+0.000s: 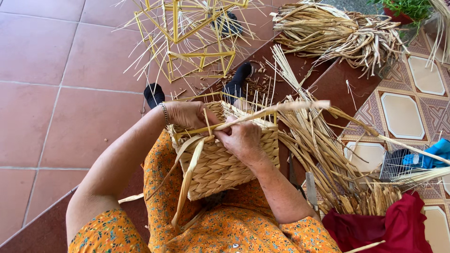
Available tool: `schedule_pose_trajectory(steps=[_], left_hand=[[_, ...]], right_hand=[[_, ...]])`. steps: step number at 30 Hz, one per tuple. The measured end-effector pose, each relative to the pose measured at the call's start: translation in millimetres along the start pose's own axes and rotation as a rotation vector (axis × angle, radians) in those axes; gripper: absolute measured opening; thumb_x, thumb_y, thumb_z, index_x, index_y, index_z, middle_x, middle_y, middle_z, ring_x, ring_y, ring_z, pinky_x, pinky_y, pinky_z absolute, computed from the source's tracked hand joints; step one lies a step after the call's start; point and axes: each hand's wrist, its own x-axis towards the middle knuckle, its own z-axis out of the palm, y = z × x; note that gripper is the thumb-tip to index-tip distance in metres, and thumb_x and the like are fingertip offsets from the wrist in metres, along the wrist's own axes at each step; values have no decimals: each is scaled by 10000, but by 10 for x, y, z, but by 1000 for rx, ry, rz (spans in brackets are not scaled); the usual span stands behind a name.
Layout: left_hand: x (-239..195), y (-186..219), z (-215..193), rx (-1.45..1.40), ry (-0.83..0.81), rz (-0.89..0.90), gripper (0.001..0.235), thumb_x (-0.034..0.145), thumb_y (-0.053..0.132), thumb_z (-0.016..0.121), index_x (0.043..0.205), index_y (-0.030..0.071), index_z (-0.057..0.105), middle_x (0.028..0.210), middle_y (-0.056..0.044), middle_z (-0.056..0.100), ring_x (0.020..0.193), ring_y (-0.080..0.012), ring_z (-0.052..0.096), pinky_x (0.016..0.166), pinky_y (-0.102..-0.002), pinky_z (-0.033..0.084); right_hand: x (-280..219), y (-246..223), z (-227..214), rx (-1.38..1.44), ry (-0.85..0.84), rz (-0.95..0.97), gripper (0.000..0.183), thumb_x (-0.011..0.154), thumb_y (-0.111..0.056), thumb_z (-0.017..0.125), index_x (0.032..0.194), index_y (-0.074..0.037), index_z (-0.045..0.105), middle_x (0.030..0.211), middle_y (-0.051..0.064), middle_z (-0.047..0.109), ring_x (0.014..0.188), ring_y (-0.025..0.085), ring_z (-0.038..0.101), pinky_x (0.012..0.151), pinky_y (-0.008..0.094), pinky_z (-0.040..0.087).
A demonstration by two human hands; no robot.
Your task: The person weaves a rectangular basket by hand, interlacing dried plant strips through a rigid frame. They repeatedly pull and tuck the strips to build up the basket walls, occasionally adjusting the frame and trimming excess material.
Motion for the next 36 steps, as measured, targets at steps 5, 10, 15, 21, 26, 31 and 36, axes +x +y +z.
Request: schedule_pose_trajectory(steps=[5, 10, 15, 21, 26, 31, 36], left_hand=[[-37, -286, 44, -169, 40, 55, 246, 888, 64, 756, 1132, 39, 773, 889, 4, 791, 714, -25, 640, 637, -227, 556], [-68, -298, 57, 86, 165, 23, 256, 880, 208, 756, 1075, 52, 808, 838, -3, 756, 692, -53, 600, 616, -254, 518], [-48, -196, 110, 160, 161, -116, 313, 920, 283, 717, 1156, 87, 778, 917, -41, 770, 785, -109, 644, 716, -292, 546], [-122, -36, 206, -56, 134, 187, 361, 934, 115, 711, 1292, 82, 676, 1100, -40, 779, 980, -94, 720, 934, -285, 595], [-91, -42, 216, 85, 190, 23, 356, 899, 198, 745, 1242, 107, 738, 1028, -61, 799, 871, -127, 690, 802, -292, 590], [13, -211, 222, 683, 483, -419, 345, 863, 459, 765, 1051, 174, 809, 1006, -93, 760, 900, -218, 676, 835, -401, 528], [39, -387, 132, 561, 428, -58, 309, 845, 364, 745, 1005, 102, 711, 903, -120, 760, 827, -256, 712, 746, -433, 559]], right_hand=[[-42, -15, -87, 39, -42, -8, 338, 877, -361, 848, 809, -85, 665, 612, 29, 700, 467, 114, 601, 484, 300, 548], [-33, 51, -327, 552, -91, 21, 229, 910, -241, 725, 1055, -74, 664, 855, 61, 759, 509, 73, 630, 405, 241, 560], [-195, 7, -345, 743, 70, -2, 100, 968, -132, 777, 1011, -73, 709, 899, 74, 735, 717, 128, 670, 613, 295, 562], [-269, -211, -369, 220, 182, -310, 152, 899, -94, 855, 999, -119, 743, 1002, 37, 770, 930, 179, 734, 774, 355, 470], [-303, -177, -205, 208, 262, -304, 178, 909, -132, 863, 1044, -103, 750, 985, 40, 762, 876, 163, 722, 770, 350, 457], [-365, 64, -49, 565, 153, 141, 151, 913, -195, 822, 1025, -169, 725, 880, -56, 766, 591, 35, 649, 595, 242, 518], [-395, 36, -46, 282, 293, -271, 108, 994, -109, 812, 1069, -126, 736, 1080, -1, 775, 872, 112, 708, 851, 307, 502]])
